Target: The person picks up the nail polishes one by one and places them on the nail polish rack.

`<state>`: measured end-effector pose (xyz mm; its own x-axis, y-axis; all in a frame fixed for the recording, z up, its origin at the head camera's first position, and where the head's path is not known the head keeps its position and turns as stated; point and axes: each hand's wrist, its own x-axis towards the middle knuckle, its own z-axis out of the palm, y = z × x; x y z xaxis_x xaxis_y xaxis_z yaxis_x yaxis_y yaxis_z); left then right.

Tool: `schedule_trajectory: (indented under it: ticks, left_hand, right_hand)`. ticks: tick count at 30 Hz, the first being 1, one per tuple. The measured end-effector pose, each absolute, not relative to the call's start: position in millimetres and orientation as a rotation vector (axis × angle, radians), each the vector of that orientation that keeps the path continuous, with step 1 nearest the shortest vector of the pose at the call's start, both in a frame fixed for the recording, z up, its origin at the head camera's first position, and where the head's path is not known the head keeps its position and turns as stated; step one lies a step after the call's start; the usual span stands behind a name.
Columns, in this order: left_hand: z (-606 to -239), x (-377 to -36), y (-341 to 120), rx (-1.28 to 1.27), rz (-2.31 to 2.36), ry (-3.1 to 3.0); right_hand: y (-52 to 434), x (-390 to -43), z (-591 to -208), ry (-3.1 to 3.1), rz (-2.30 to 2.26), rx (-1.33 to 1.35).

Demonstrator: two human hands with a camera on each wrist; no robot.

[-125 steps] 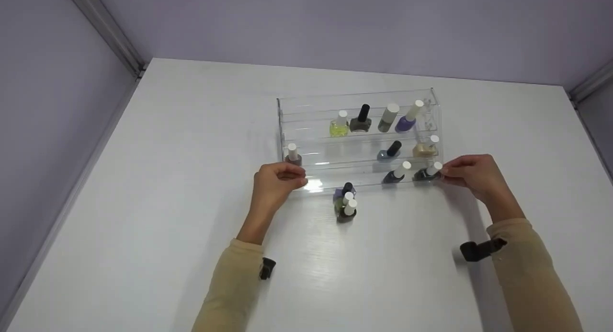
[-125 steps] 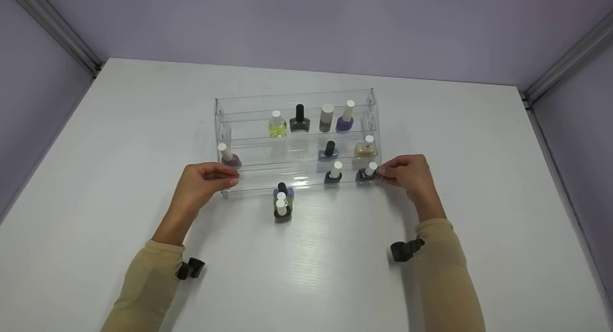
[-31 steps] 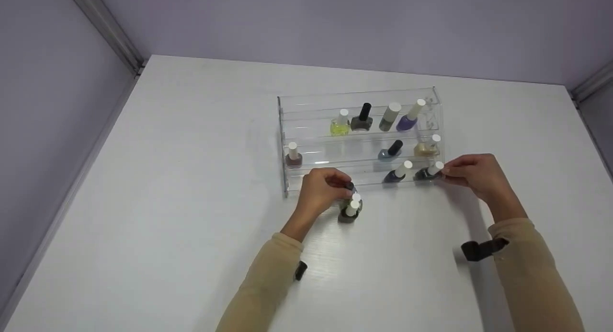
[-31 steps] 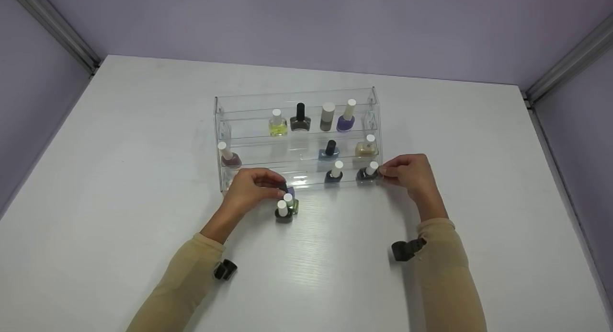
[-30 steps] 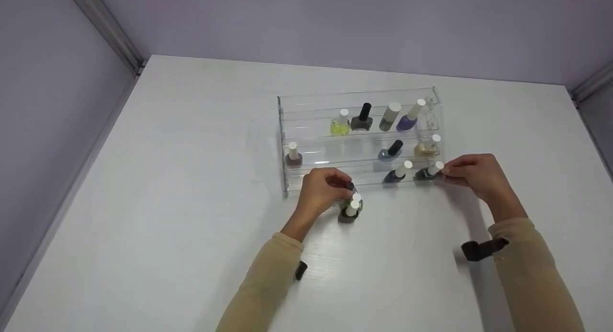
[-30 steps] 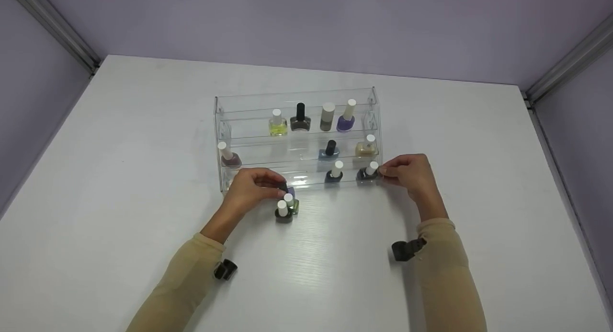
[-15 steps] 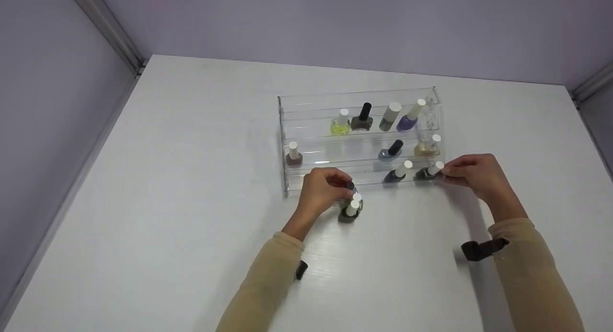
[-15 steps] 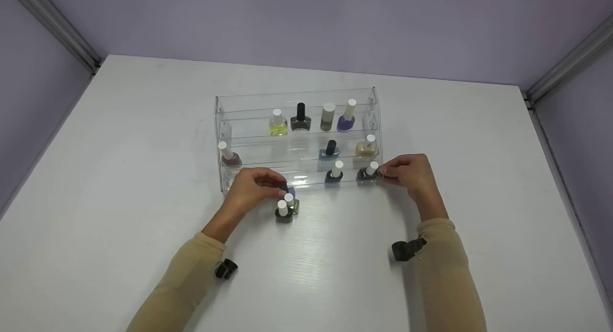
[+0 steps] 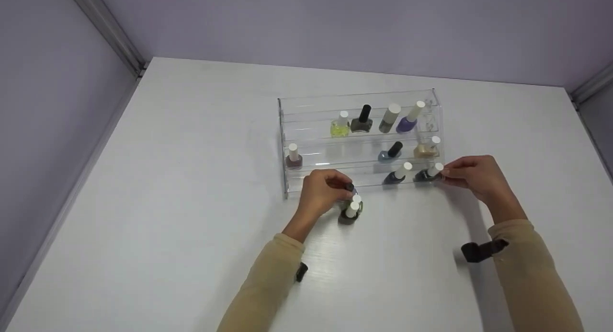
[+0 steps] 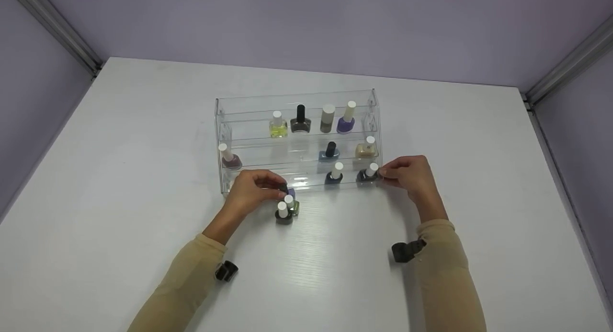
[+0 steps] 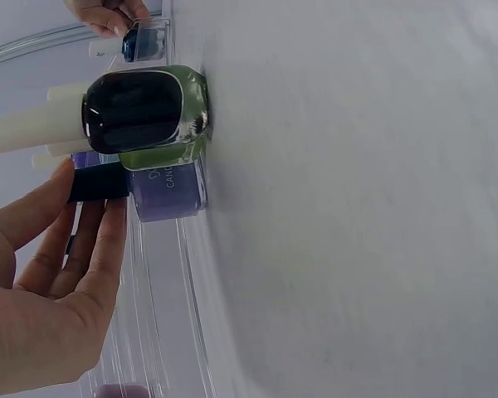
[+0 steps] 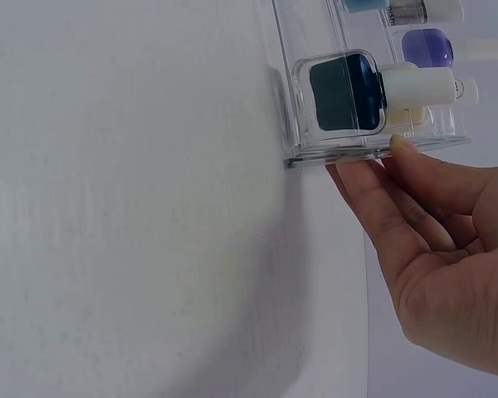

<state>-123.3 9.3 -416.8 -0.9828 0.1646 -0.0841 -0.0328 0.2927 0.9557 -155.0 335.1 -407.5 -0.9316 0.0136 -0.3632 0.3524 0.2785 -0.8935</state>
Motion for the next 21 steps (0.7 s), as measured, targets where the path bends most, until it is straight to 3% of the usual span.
schedule_trajectory:
  ticks: [21]
  left_hand:
    - [-413.5,-121.2,8.1,0.087,1.78,2.426]
  right_hand:
    - [336.1,-155.5,-408.3,2.241,-1.735,0.316]
